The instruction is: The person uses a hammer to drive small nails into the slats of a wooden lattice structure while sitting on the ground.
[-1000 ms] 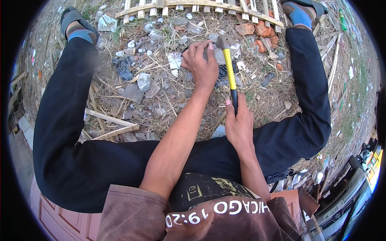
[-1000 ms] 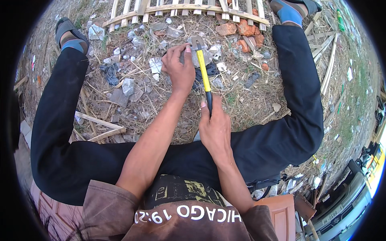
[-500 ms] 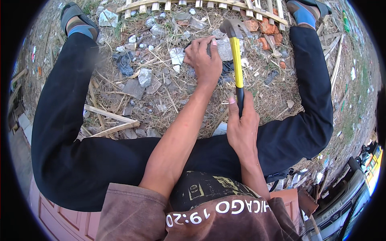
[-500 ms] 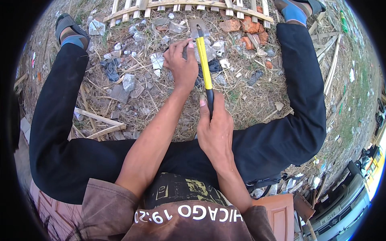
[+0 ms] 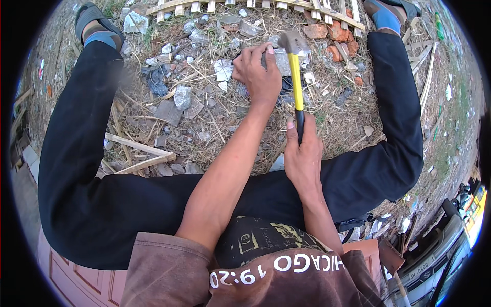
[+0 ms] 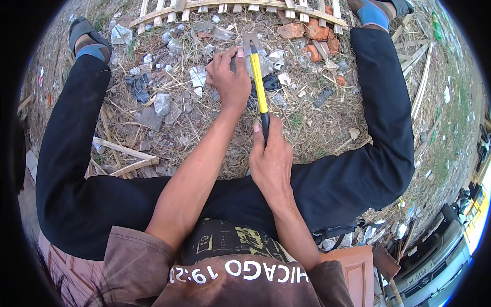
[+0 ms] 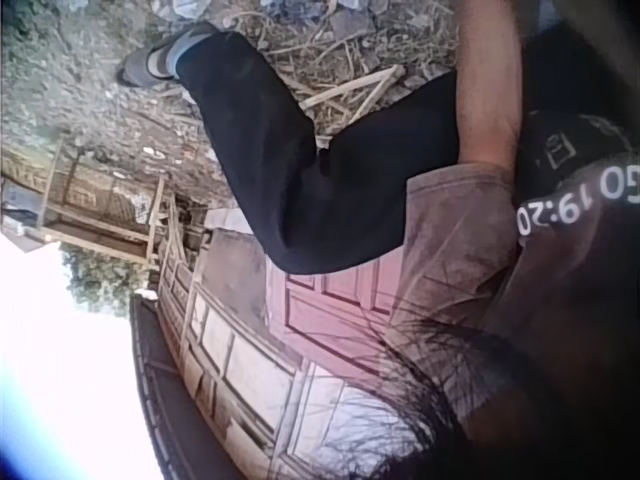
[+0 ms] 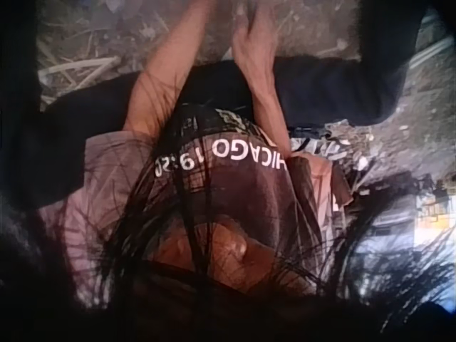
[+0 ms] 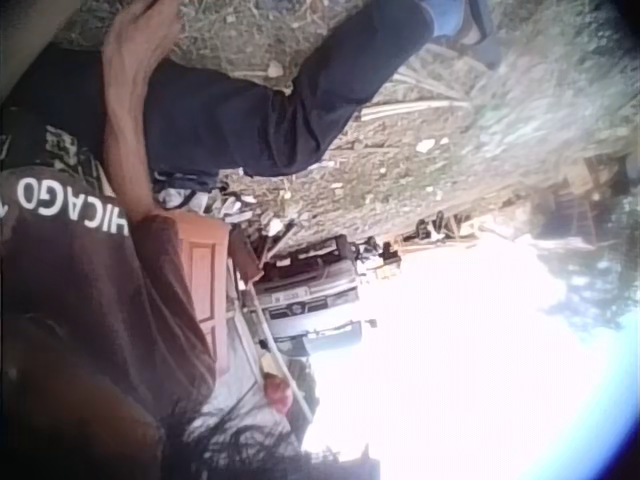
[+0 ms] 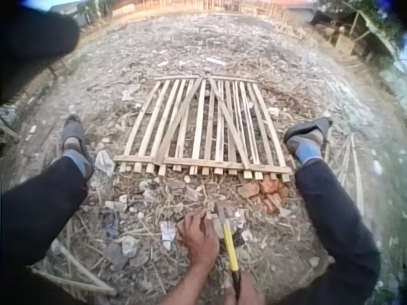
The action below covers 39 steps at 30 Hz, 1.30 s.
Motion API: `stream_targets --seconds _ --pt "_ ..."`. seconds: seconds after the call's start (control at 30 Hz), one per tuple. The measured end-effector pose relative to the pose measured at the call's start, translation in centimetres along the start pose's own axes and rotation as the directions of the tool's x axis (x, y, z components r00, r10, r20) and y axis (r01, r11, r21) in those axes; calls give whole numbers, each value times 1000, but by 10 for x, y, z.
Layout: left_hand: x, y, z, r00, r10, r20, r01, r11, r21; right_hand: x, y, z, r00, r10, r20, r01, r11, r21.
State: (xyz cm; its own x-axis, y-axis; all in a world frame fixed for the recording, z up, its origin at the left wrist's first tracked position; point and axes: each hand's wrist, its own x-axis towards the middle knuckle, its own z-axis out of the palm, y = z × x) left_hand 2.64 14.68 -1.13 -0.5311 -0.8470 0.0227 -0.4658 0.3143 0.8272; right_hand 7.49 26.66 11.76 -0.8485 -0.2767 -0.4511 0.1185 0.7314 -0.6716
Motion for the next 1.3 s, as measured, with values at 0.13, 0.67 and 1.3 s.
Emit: stream_targets --seconds 0.13,0.67,1.3 --pt "1 -2 -1 1000 -8 -3 8 1000 -2 -1 -10 -6 999 14 40 -14 1000 2" --pt "-3 -1 0 1000 -5 6 5 1000 3 2 7 3 998 -57 -11 56 996 -65" --pt "-2 1 2 999 -29 -12 30 999 31 1 12 3 1000 26 13 -25 999 -35"
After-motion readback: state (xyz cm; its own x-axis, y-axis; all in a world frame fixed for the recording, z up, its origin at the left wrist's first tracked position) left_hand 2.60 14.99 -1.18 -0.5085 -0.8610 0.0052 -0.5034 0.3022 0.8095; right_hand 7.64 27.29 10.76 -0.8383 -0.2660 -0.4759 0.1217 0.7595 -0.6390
